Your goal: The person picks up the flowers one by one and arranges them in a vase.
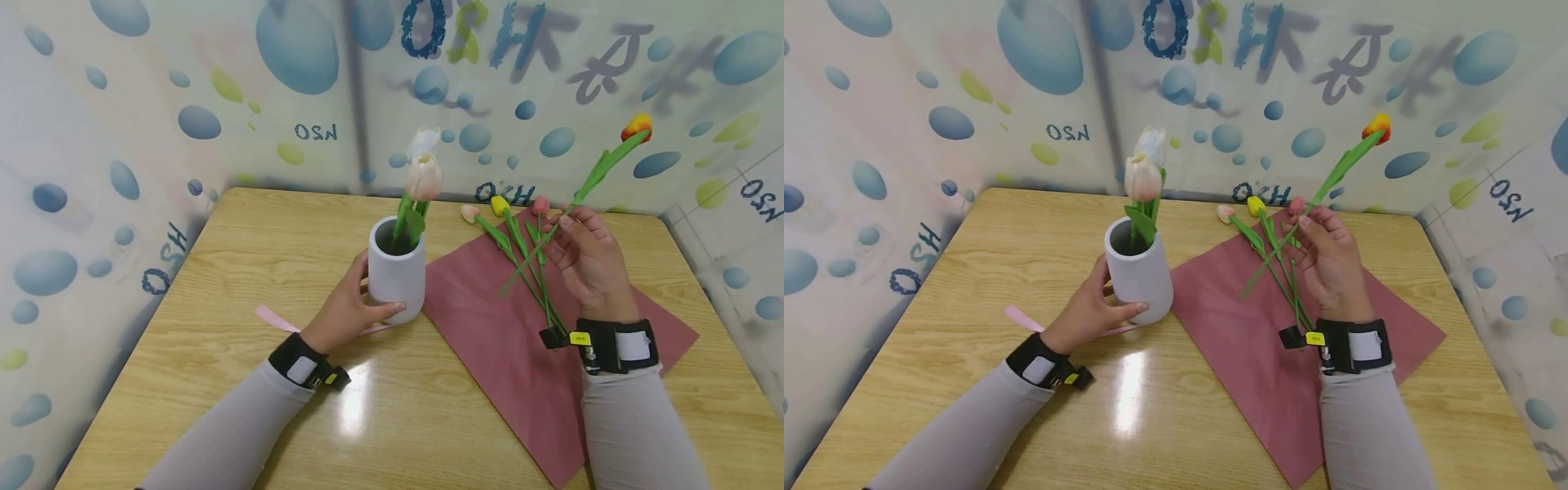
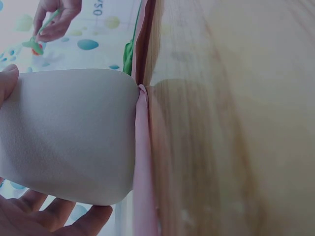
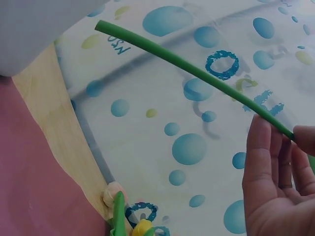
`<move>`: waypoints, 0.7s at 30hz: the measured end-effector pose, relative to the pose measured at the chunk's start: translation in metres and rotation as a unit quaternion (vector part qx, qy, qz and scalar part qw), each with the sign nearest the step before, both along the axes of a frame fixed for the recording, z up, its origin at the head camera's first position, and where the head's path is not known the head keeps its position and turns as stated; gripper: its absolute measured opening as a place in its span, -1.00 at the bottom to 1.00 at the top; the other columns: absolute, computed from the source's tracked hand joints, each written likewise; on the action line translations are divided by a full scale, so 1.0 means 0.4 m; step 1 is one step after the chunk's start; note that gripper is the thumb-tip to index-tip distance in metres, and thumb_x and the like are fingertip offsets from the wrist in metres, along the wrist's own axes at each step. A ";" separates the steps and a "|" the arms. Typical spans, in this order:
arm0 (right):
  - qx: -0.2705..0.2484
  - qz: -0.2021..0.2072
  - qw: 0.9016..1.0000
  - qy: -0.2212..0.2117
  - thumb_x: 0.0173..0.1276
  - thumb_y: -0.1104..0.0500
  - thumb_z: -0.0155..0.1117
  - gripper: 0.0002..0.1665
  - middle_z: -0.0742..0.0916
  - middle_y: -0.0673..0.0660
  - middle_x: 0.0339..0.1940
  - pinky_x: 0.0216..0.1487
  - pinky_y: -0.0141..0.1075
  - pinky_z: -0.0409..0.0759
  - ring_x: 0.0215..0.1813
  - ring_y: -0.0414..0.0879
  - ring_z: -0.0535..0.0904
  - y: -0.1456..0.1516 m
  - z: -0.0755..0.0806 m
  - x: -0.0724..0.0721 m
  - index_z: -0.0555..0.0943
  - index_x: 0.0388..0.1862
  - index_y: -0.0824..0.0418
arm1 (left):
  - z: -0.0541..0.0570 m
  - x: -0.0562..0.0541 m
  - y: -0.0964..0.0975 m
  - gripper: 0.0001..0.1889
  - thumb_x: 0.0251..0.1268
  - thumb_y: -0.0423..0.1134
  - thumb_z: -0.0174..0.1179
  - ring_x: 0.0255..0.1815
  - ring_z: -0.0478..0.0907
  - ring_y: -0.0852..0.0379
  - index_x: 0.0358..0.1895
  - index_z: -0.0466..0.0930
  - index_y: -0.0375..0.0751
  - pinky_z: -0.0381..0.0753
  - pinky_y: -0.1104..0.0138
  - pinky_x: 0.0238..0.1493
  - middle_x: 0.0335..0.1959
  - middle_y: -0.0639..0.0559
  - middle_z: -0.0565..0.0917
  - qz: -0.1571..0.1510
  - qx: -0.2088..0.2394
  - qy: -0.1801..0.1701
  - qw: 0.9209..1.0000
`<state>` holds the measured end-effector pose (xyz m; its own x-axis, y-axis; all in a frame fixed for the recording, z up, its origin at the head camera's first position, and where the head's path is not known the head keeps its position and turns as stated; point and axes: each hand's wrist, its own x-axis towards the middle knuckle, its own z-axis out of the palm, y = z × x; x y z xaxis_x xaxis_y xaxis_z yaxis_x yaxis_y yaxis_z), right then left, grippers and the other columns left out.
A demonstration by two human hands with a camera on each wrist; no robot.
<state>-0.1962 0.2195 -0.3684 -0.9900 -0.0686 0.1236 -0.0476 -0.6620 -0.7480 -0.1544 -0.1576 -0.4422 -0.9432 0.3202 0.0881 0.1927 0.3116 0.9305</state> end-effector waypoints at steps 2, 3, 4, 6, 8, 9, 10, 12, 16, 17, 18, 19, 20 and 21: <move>-0.006 -0.004 1.000 -0.004 0.59 0.39 0.09 -0.89 0.79 0.18 -0.24 -0.27 -0.28 0.80 -0.20 -0.04 0.76 -0.007 -0.003 -0.001 0.58 -0.13 0.32 | 0.001 0.000 0.000 0.07 0.13 -0.01 0.59 0.46 0.37 0.07 0.61 0.01 0.37 0.45 -0.17 0.46 0.44 0.17 0.40 0.000 -0.001 0.000 1.000; -0.009 -0.005 1.000 -0.007 0.59 0.38 0.11 -0.92 0.79 0.18 -0.22 -0.28 -0.28 0.80 -0.19 -0.04 0.75 -0.012 -0.004 -0.001 0.57 -0.12 0.33 | 0.001 0.000 0.000 0.07 0.13 -0.01 0.59 0.46 0.37 0.07 0.61 0.01 0.37 0.45 -0.17 0.46 0.44 0.17 0.40 0.001 -0.001 0.001 1.000; -0.013 -0.006 1.000 -0.009 0.58 0.38 0.12 -0.93 0.79 0.18 -0.22 -0.28 -0.28 0.79 -0.19 -0.04 0.75 -0.016 -0.005 -0.001 0.57 -0.11 0.33 | 0.001 0.000 0.001 0.07 0.13 -0.01 0.59 0.46 0.37 0.07 0.61 0.01 0.37 0.45 -0.17 0.46 0.44 0.17 0.40 0.001 -0.001 0.001 1.000; -0.028 -0.005 1.000 -0.012 0.58 0.39 0.13 -0.94 0.80 0.18 -0.18 -0.30 -0.27 0.78 -0.18 -0.04 0.75 -0.025 -0.008 -0.001 0.56 -0.11 0.34 | 0.001 0.001 0.001 0.07 0.13 -0.01 0.59 0.46 0.37 0.07 0.61 0.01 0.37 0.46 -0.17 0.46 0.44 0.17 0.40 0.001 -0.002 0.002 1.000; -0.038 -0.005 0.999 -0.009 0.58 0.40 0.12 -0.93 0.81 0.18 -0.14 -0.27 -0.27 0.79 -0.16 -0.04 0.75 -0.036 -0.009 0.001 0.56 -0.10 0.35 | 0.001 0.002 0.000 0.07 0.13 -0.01 0.58 0.46 0.37 0.07 0.61 0.01 0.36 0.46 -0.17 0.45 0.44 0.17 0.40 0.001 -0.003 0.003 1.000; -0.046 -0.003 0.999 -0.008 0.58 0.41 0.11 -0.92 0.81 0.18 -0.11 -0.23 -0.26 0.80 -0.15 -0.03 0.76 -0.043 -0.010 0.002 0.56 -0.09 0.36 | 0.001 0.002 -0.001 0.08 0.13 -0.01 0.58 0.46 0.37 0.07 0.62 0.01 0.36 0.46 -0.17 0.45 0.44 0.17 0.40 0.001 -0.004 0.004 1.000; -0.056 0.001 0.998 -0.004 0.58 0.42 0.09 -0.89 0.81 0.19 -0.09 -0.18 -0.24 0.81 -0.13 -0.01 0.77 -0.049 -0.009 0.002 0.57 -0.06 0.38 | 0.001 0.002 -0.001 0.08 0.14 -0.01 0.58 0.46 0.37 0.07 0.62 0.01 0.36 0.46 -0.17 0.45 0.44 0.17 0.41 0.001 -0.005 0.005 1.000; -0.076 0.009 0.997 0.002 0.59 0.44 0.05 -0.85 0.80 0.19 -0.06 -0.10 -0.22 0.82 -0.11 0.00 0.77 -0.063 -0.007 0.005 0.57 -0.03 0.41 | 0.002 0.003 -0.002 0.08 0.14 -0.02 0.58 0.46 0.38 0.08 0.62 0.00 0.35 0.46 -0.17 0.45 0.44 0.16 0.41 0.000 -0.005 0.007 1.000; -0.141 0.028 0.990 0.000 0.60 0.47 -0.02 -0.79 0.80 0.22 -0.06 0.00 -0.17 0.81 -0.08 0.02 0.78 -0.092 0.004 0.014 0.56 0.05 0.43 | 0.002 0.002 -0.002 0.08 0.14 -0.04 0.58 0.45 0.38 0.08 0.62 0.01 0.35 0.46 -0.17 0.45 0.43 0.15 0.41 -0.002 -0.003 0.010 1.000; -0.153 0.029 0.988 0.000 0.61 0.46 -0.03 -0.80 0.79 0.22 -0.07 -0.01 -0.17 0.81 -0.09 0.01 0.78 -0.099 0.008 0.018 0.54 0.05 0.42 | 0.001 0.001 -0.002 0.07 0.14 -0.04 0.58 0.45 0.38 0.08 0.62 0.01 0.35 0.47 -0.17 0.45 0.43 0.15 0.42 -0.002 -0.003 0.010 1.000; -0.168 0.030 0.985 -0.002 0.62 0.45 -0.04 -0.81 0.79 0.23 -0.08 0.00 -0.16 0.81 -0.10 0.02 0.78 -0.106 0.013 0.022 0.52 0.06 0.42 | 0.000 0.001 -0.002 0.07 0.14 -0.05 0.58 0.45 0.38 0.08 0.62 0.01 0.35 0.47 -0.16 0.45 0.43 0.15 0.42 -0.002 -0.002 0.011 1.000; -0.180 0.029 0.983 -0.001 0.62 0.45 -0.04 -0.81 0.79 0.23 -0.09 0.03 -0.14 0.80 -0.10 0.02 0.78 -0.113 0.018 0.026 0.51 0.06 0.42 | -0.001 0.000 -0.002 0.08 0.14 -0.05 0.59 0.44 0.38 0.08 0.62 0.01 0.35 0.47 -0.16 0.45 0.43 0.15 0.42 -0.001 -0.001 0.011 1.000; -0.188 0.028 0.982 -0.001 0.62 0.44 -0.04 -0.82 0.78 0.24 -0.11 0.04 -0.13 0.80 -0.11 0.02 0.77 -0.120 0.024 0.031 0.50 0.06 0.41 | 0.000 0.000 -0.001 0.08 0.14 -0.05 0.59 0.44 0.38 0.08 0.62 0.01 0.34 0.47 -0.16 0.45 0.43 0.15 0.42 -0.001 -0.001 0.011 1.000; -0.195 0.027 0.980 0.001 0.63 0.43 -0.05 -0.83 0.78 0.25 -0.12 0.05 -0.13 0.80 -0.11 0.02 0.76 -0.127 0.030 0.035 0.49 0.05 0.40 | 0.000 0.000 -0.001 0.08 0.13 -0.06 0.59 0.44 0.39 0.08 0.62 0.01 0.34 0.47 -0.16 0.45 0.43 0.15 0.42 -0.001 -0.001 0.011 1.000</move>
<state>-0.1821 0.1689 -0.3563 -0.9858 -0.0684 0.1534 -0.0057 -0.8991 -0.4376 -0.1543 -0.1579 -0.4420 -0.9401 0.3230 0.1086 0.2142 0.3123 0.9255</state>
